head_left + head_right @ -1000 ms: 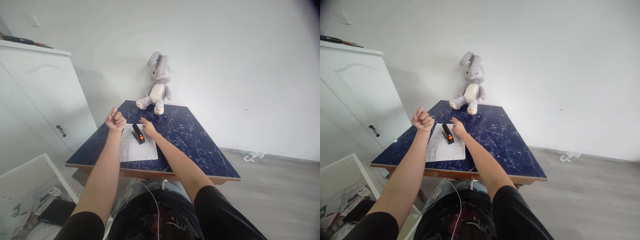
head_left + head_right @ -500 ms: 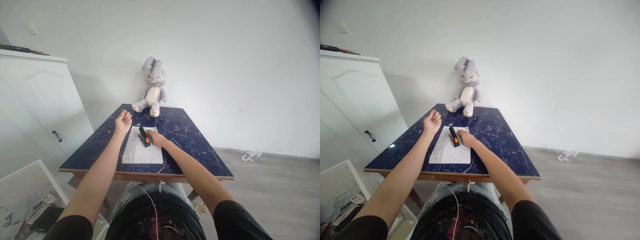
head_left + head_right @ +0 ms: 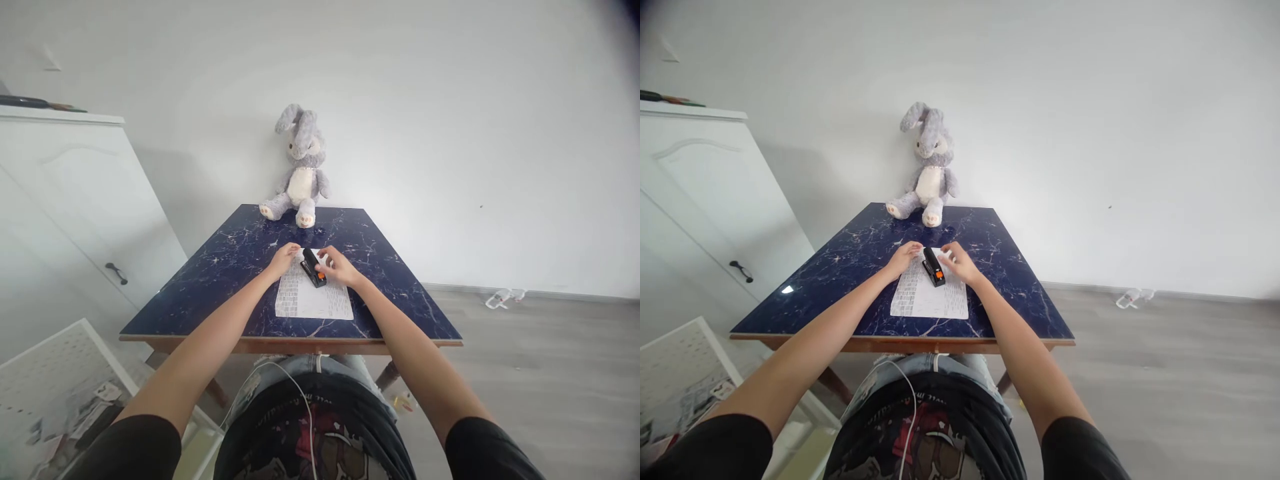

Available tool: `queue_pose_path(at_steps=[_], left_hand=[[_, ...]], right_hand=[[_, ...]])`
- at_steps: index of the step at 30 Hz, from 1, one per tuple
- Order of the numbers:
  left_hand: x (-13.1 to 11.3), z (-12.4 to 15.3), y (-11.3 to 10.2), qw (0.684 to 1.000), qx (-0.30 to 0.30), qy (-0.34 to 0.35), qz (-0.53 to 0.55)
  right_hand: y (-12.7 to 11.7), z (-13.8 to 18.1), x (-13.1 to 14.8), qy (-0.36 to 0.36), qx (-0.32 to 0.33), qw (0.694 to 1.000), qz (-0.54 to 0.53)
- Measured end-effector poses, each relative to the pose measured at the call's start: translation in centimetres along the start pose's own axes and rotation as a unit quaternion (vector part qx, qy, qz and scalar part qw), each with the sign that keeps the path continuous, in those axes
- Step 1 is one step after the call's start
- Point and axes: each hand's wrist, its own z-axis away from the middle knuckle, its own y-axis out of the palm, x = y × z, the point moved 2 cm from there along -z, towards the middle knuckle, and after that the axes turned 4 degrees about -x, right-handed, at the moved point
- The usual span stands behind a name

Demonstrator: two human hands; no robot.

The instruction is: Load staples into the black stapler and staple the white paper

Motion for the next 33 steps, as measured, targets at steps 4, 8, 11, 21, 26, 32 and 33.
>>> queue_pose_path(at_steps=[4, 8, 11, 21, 26, 32, 33], left_hand=[[0.1, 0.0, -0.2, 0.999, 0.015, 0.027, -0.033], [-0.1, 0.0, -0.2, 1.000, 0.011, 0.001, -0.010], [-0.4, 0.0, -0.1, 1.000, 0.007, -0.013, 0.003], [-0.1, -0.2, -0.1, 0.998, 0.035, 0.010, -0.056], [-0.1, -0.2, 0.0, 0.999, 0.035, 0.005, -0.039], [-0.4, -0.1, 0.0, 1.000, 0.022, -0.014, 0.009], [-0.4, -0.1, 0.0, 0.999, 0.021, -0.016, 0.017]], right_hand=[[1.3, 0.2, 0.7, -0.039, 0.109, 0.993, -0.002], [0.6, 0.2, 0.7, -0.039, 0.081, 0.996, -0.022], [-0.3, 0.2, 0.6, -0.056, 0.085, 0.994, -0.036], [-1.1, -0.2, -1.2, -0.039, 0.112, 0.988, -0.098], [-0.5, -0.1, -3.0, 0.064, 0.141, 0.954, -0.256], [-0.2, 0.1, -4.9, 0.162, 0.155, 0.896, -0.384], [-0.2, 0.0, -5.0, 0.171, 0.153, 0.890, -0.393]])
